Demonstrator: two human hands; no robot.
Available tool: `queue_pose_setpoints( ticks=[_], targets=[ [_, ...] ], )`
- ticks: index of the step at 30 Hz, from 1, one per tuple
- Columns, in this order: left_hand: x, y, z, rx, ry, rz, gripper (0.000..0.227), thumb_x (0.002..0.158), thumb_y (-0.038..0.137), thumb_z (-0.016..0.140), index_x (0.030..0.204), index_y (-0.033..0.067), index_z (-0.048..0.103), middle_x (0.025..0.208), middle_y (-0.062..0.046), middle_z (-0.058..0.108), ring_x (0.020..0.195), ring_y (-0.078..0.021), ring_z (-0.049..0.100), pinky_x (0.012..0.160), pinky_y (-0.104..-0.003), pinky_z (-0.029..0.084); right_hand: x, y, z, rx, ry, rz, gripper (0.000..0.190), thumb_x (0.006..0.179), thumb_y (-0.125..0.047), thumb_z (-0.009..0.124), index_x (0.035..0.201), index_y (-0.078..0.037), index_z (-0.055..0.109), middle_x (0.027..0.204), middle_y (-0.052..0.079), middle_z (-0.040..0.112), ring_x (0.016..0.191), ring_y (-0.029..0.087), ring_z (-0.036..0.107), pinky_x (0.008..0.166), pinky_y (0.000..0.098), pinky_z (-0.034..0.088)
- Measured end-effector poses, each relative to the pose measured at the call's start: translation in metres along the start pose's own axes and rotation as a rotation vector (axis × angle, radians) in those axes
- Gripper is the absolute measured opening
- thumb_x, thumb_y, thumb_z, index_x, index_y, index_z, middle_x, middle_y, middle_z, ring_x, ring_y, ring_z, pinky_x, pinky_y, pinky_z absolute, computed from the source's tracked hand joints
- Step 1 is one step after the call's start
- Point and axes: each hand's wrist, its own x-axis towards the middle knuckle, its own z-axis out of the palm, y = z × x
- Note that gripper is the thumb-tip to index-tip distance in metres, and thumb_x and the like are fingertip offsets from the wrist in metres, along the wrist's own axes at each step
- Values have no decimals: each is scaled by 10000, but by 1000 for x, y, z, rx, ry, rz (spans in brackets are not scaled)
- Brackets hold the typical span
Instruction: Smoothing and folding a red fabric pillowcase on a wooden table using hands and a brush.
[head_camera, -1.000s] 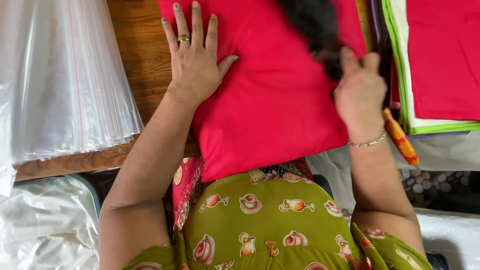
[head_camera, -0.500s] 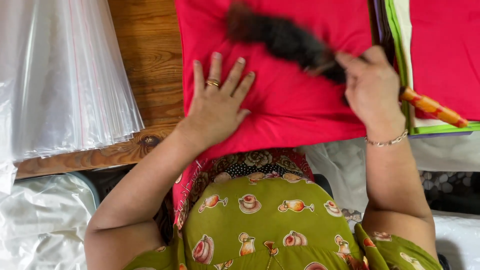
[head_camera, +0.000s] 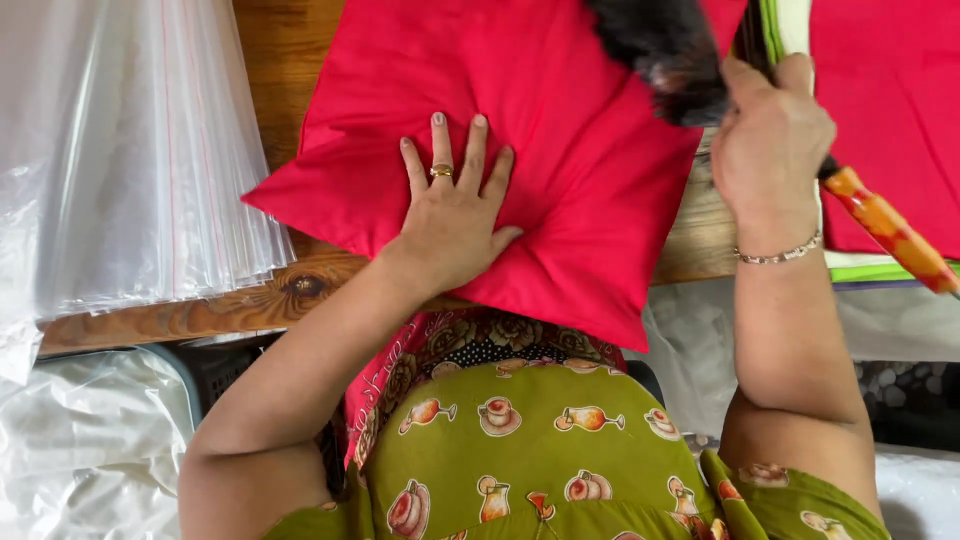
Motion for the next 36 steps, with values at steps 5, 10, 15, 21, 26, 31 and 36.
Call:
queue_pose_setpoints(
  ticks=[5, 10, 15, 21, 26, 31, 36],
  targets=[
    [23, -52, -17, -404, -261, 485, 705, 632, -152, 428, 1251, 152, 575, 1479, -166, 269, 1317, -568, -38, 1045, -705, 48, -3, -43, -50, 374, -57, -99, 353, 902, 147, 618, 1235, 66, 704, 932, 155, 523, 799, 270, 509, 653, 363, 472],
    [23, -58, -16, -216, -188, 195, 227, 663, -95, 522, 792, 53, 636, 866, -123, 626, 979, -451, 482, 766, -577, 327, -4, -50, -20, 305, -148, -89, 384, 857, 41, 575, 1207, -64, 692, 903, 93, 492, 603, 255, 526, 565, 376, 474],
    [8, -29, -33, 117, -71, -74, 141, 700, -37, 581, 691, 86, 648, 629, -39, 553, 1295, -623, 432, 992, -786, 86, -4, -31, -19, -199, 35, 125, 409, 817, -8, 649, 1216, -77, 711, 971, 156, 465, 455, 413, 536, 412, 516, 485],
    [22, 5, -3, -39, -154, -183, 1008, 756, 840, 218, 1468, 126, 215, 1521, -224, 49, 1346, -526, -23, 986, -762, -18, 7, -81, -37, 483, -143, -144, 339, 896, 110, 588, 1218, 32, 659, 895, 103, 469, 717, 216, 496, 616, 311, 466],
    [18, -17, -5, -211, -117, 513, 855, 776, 679, 535, 1448, 212, 288, 1508, -224, 115, 1347, -506, -26, 1009, -713, -45, 20, -19, 6, -233, 64, 10, 446, 780, -40, 616, 1191, -165, 736, 881, 97, 452, 535, 323, 548, 427, 430, 515],
    [14, -37, -33, -378, -267, 544, 531, 684, 245, 658, 1210, 228, 580, 1492, -158, 238, 1369, -472, -35, 1038, -692, -68, 14, -43, -31, 105, 60, -11, 378, 833, 62, 655, 1193, -27, 725, 932, 129, 481, 645, 329, 539, 575, 423, 477],
    [-5, -4, -18, 119, 31, 155, 180, 611, 174, 685, 790, 187, 679, 786, -58, 647, 711, -268, 618, 570, -420, 462, 27, -62, -44, 780, -384, -211, 345, 902, 127, 560, 1211, -2, 643, 830, 77, 481, 635, 154, 455, 601, 260, 374]
  ],
)
